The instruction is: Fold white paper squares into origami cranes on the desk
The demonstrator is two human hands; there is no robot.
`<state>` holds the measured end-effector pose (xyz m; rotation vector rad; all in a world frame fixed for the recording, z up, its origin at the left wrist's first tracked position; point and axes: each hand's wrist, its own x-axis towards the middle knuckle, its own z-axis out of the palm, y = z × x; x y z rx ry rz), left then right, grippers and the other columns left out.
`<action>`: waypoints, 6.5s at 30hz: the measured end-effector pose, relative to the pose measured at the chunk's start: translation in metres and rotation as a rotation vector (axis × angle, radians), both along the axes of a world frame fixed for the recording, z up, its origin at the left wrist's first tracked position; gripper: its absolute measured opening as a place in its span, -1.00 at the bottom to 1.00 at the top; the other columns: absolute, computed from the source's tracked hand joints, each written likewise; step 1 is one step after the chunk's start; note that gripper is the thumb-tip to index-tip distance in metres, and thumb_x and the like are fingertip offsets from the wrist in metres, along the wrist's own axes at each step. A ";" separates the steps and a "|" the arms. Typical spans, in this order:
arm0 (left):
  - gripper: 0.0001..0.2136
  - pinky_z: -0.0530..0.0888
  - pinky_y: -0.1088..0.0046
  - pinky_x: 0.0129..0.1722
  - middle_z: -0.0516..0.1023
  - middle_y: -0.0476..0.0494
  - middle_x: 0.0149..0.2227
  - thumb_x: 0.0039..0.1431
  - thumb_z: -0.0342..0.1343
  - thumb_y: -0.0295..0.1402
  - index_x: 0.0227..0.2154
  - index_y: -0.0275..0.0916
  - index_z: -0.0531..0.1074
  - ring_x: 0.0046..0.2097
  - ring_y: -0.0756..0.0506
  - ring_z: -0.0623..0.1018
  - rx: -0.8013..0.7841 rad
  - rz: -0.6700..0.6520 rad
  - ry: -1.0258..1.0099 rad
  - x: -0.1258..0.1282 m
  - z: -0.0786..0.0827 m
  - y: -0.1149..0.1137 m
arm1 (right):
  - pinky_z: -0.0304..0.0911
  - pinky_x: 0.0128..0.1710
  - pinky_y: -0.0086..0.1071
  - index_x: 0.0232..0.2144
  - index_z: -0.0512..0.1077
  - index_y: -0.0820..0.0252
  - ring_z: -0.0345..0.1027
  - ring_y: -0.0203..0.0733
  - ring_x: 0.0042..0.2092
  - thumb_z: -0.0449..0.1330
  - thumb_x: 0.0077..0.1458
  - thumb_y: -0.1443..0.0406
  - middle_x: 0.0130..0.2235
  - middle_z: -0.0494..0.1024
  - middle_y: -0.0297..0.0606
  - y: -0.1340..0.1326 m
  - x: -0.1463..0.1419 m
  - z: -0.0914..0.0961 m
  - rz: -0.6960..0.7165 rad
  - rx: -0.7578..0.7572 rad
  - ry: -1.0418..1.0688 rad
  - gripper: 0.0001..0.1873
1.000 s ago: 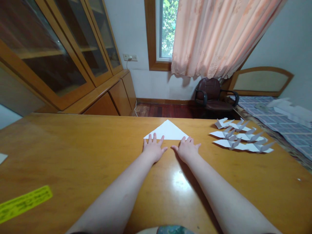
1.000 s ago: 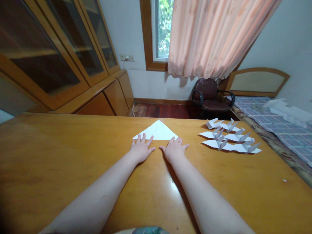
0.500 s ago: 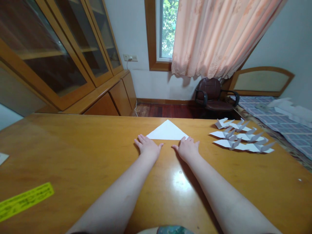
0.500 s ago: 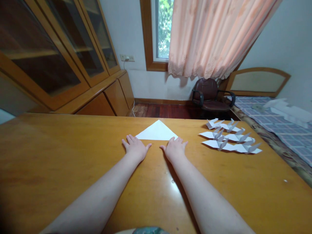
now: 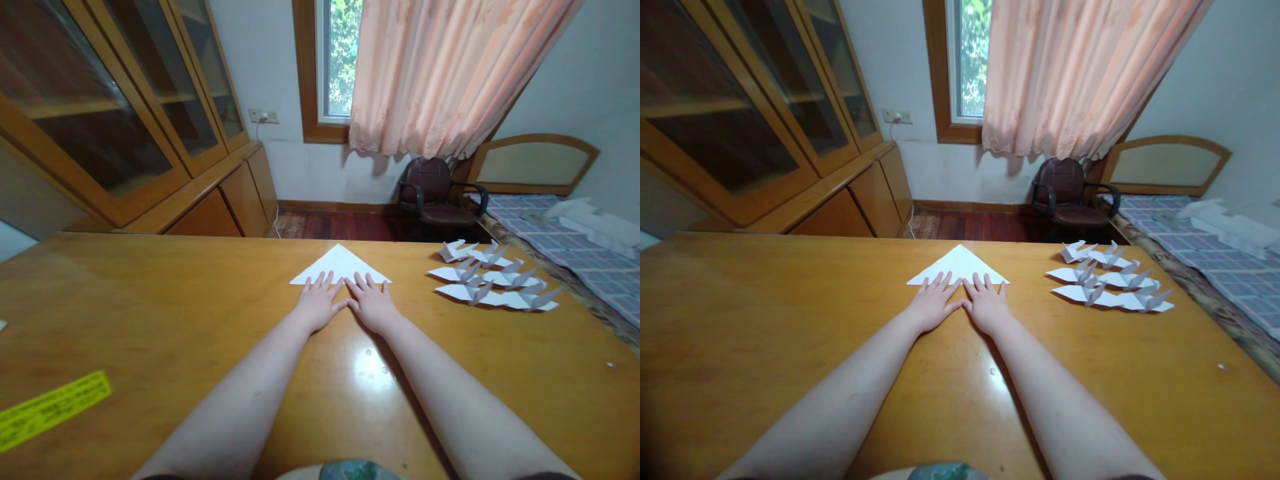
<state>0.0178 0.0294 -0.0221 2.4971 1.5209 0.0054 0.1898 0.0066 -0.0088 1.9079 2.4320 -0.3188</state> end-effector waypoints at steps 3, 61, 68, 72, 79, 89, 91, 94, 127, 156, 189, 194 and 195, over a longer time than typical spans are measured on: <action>-0.36 -0.13 -0.09 0.26 -0.13 -0.13 0.37 0.21 -0.35 0.13 0.30 0.03 -0.07 0.36 -0.30 -0.11 -0.003 0.030 0.000 0.000 0.000 0.000 | -0.36 0.12 0.37 0.31 -0.13 -0.10 -0.35 0.26 0.34 -0.21 0.20 -0.13 0.36 -0.15 -0.04 0.000 0.000 -0.001 -0.175 0.001 -0.037 -0.29; -0.84 0.33 0.34 -0.16 0.54 -0.11 -0.25 0.15 0.02 -0.35 -0.32 -0.14 0.51 -0.18 -0.14 0.47 0.351 0.482 -0.241 -0.024 0.026 0.013 | -0.35 0.23 0.14 0.30 -0.15 0.42 -0.31 0.21 0.34 0.03 0.14 -0.02 0.33 -0.16 0.21 0.013 0.006 -0.012 -0.389 0.296 0.171 -0.11; -0.80 0.30 0.26 -0.01 0.52 -0.08 -0.14 0.11 0.02 -0.44 -0.27 -0.09 0.50 -0.06 -0.15 0.45 0.372 0.396 -0.252 -0.018 0.035 0.003 | -0.38 0.26 0.09 0.31 -0.20 0.39 -0.46 0.03 0.37 -0.01 0.18 0.12 0.36 -0.26 0.13 0.002 0.002 0.003 -0.264 0.536 0.207 -0.20; -0.78 0.35 0.32 -0.04 0.53 -0.09 -0.15 0.10 0.04 -0.46 -0.22 -0.11 0.50 -0.07 -0.12 0.48 0.229 0.188 -0.223 -0.012 0.029 0.005 | -0.50 0.26 0.11 0.29 -0.01 0.22 -0.45 0.04 0.37 0.00 0.17 0.26 0.36 -0.17 -0.04 -0.002 -0.001 0.009 -0.172 0.495 0.134 -0.35; -0.78 0.37 0.32 -0.01 0.58 -0.10 -0.17 0.17 0.02 -0.41 -0.20 -0.13 0.53 -0.09 -0.11 0.50 0.158 -0.107 -0.274 -0.008 0.021 0.007 | -0.34 0.27 0.05 0.08 0.33 0.07 0.03 -0.09 0.27 -0.05 0.17 0.39 0.22 0.27 -0.19 0.007 0.009 0.003 -0.034 0.267 0.135 -0.56; -0.66 0.38 0.34 0.07 0.54 -0.11 -0.03 0.24 -0.16 -0.41 -0.07 -0.19 0.48 0.02 -0.08 0.48 0.071 0.085 -0.648 -0.025 0.019 0.018 | -0.11 0.25 -0.10 0.08 0.36 0.02 0.06 -0.16 0.27 -0.01 0.10 0.43 0.21 0.30 -0.30 0.025 0.030 -0.005 -0.139 0.088 0.220 -0.49; -0.58 0.36 0.36 0.10 0.49 -0.09 0.03 0.16 -0.20 -0.53 -0.02 -0.19 0.44 0.07 -0.06 0.44 0.178 0.309 -0.667 -0.035 0.014 0.026 | -0.14 0.27 -0.14 0.06 0.39 0.05 0.06 -0.19 0.27 -0.01 0.08 0.44 0.20 0.32 -0.32 0.028 0.036 -0.008 -0.189 0.074 0.298 -0.49; -0.50 0.31 0.28 0.15 0.41 -0.12 0.12 0.09 -0.16 -0.58 0.07 -0.15 0.38 0.15 -0.12 0.37 0.244 0.536 -0.509 -0.044 0.007 0.033 | -0.10 0.27 -0.23 0.00 0.45 0.09 0.08 -0.24 0.26 -0.03 0.10 0.41 0.16 0.37 -0.34 0.032 0.042 -0.011 -0.243 0.059 0.417 -0.54; -0.46 -0.08 -0.03 0.27 0.01 -0.12 0.35 0.24 -0.10 -0.07 0.26 0.00 0.06 0.35 -0.24 -0.01 0.035 -0.027 -0.071 -0.002 0.000 0.003 | 0.16 -0.07 -0.22 -0.12 0.51 0.11 0.34 0.02 -0.06 0.12 0.08 0.04 -0.16 0.57 -0.13 0.030 0.042 0.000 -0.557 0.178 0.203 -0.59; -0.37 -0.16 -0.38 0.13 -0.12 -0.12 0.37 0.15 -0.17 0.11 0.28 0.13 -0.05 0.35 -0.40 -0.11 -0.016 0.181 -0.016 -0.006 0.009 0.001 | -0.31 0.14 0.40 0.30 -0.04 0.03 -0.30 0.17 0.35 -0.14 0.16 -0.16 0.34 -0.04 -0.11 0.004 0.002 0.000 0.052 0.021 0.081 -0.23; -0.34 -0.12 -0.12 0.26 -0.09 -0.49 0.33 0.17 -0.21 -0.18 0.28 -0.48 -0.01 0.36 -0.35 -0.12 0.039 0.745 -0.028 -0.028 0.003 0.023 | -0.37 0.08 0.49 0.31 -0.09 -0.01 -0.40 0.20 0.35 -0.16 0.16 -0.16 0.36 -0.14 -0.13 0.005 -0.002 0.002 -0.085 -0.032 0.049 -0.24; -0.45 0.06 -0.07 0.24 0.15 -0.39 0.28 0.16 -0.21 -0.33 0.23 -0.39 0.13 0.30 -0.31 0.14 0.158 0.768 -0.357 -0.041 0.005 0.034 | -0.36 0.08 0.49 0.29 -0.05 -0.01 -0.38 0.19 0.35 -0.17 0.19 -0.13 0.36 -0.10 -0.14 0.007 0.001 0.003 -0.120 -0.030 0.062 -0.28; -0.47 0.11 0.03 0.25 0.22 -0.35 0.25 0.16 -0.22 -0.36 0.21 -0.37 0.17 0.27 -0.26 0.21 0.164 0.767 -0.447 -0.043 0.004 0.036 | -0.36 0.08 0.49 0.29 -0.04 -0.01 -0.38 0.19 0.35 -0.16 0.19 -0.13 0.36 -0.10 -0.14 0.008 0.002 0.002 -0.124 -0.026 0.061 -0.29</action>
